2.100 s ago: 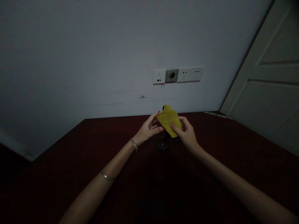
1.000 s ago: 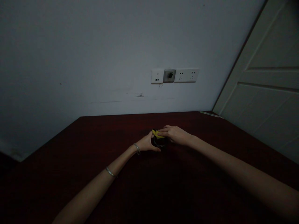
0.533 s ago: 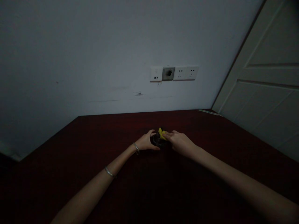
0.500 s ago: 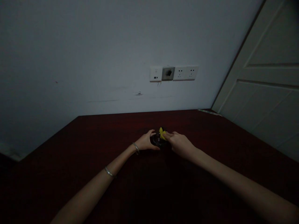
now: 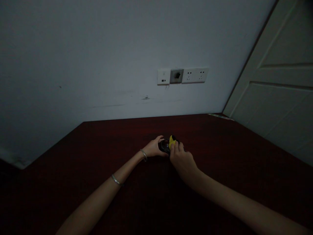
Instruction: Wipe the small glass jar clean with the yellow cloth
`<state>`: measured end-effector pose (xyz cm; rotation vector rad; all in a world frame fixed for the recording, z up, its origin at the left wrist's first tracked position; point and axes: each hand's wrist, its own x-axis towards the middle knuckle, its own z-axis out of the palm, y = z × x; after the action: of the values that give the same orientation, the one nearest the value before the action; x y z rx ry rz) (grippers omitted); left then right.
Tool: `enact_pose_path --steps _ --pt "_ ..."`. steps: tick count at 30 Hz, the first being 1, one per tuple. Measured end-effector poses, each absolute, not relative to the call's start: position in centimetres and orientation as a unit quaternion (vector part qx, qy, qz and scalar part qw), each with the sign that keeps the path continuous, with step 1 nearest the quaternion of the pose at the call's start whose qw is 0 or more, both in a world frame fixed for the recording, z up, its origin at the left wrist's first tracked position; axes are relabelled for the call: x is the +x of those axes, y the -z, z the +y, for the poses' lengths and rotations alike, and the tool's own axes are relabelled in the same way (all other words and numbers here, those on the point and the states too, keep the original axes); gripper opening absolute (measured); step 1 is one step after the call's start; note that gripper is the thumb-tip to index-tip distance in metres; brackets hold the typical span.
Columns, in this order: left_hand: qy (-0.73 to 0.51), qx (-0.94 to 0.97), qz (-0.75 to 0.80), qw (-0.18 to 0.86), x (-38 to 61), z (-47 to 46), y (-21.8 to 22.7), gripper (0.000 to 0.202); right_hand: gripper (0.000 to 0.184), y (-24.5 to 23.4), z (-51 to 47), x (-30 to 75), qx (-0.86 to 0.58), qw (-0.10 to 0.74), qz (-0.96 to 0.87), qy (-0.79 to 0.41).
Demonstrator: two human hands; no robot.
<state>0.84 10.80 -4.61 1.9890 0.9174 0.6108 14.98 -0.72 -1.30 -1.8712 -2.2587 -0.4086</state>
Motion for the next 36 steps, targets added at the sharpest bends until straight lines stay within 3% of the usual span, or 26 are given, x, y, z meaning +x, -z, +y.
enact_pose_path --steps 6,10,14,19,22,25,29,36 --pt "-0.225 0.806 0.374 0.401 0.9 10.6 4.1 0.098 0.048 1.2 -1.4 13.3 -0.624 0.072 -0.765 0.141" --pt "-0.22 0.808 0.379 0.394 0.8 10.6 4.1 0.098 0.053 0.0 -2.4 13.8 -0.59 0.036 -0.803 0.076" --pt "-0.223 0.811 0.371 0.393 0.7 10.7 4.4 0.093 0.071 -0.4 -2.0 16.3 -0.525 0.13 -0.841 0.014" --pt "-0.242 0.819 0.343 0.392 0.6 10.8 4.9 0.094 0.08 -0.2 1.0 19.9 -0.464 0.247 -0.849 0.056" --pt "-0.239 0.825 0.334 0.387 0.5 11.1 5.3 0.092 0.085 0.1 2.3 20.4 -0.401 0.212 -0.888 0.075" --pt "-0.222 0.838 0.312 0.389 0.5 11.5 5.6 0.079 0.076 0.5 2.5 19.7 -0.34 0.139 -0.927 0.082" --pt "-0.23 0.82 0.337 0.401 0.4 11.7 5.9 0.097 0.054 0.7 2.3 19.0 -0.279 0.089 -0.951 0.096" --pt "-0.23 0.821 0.342 0.397 0.2 11.6 5.7 0.093 0.052 0.8 2.3 20.9 -0.258 0.076 -0.958 0.095"
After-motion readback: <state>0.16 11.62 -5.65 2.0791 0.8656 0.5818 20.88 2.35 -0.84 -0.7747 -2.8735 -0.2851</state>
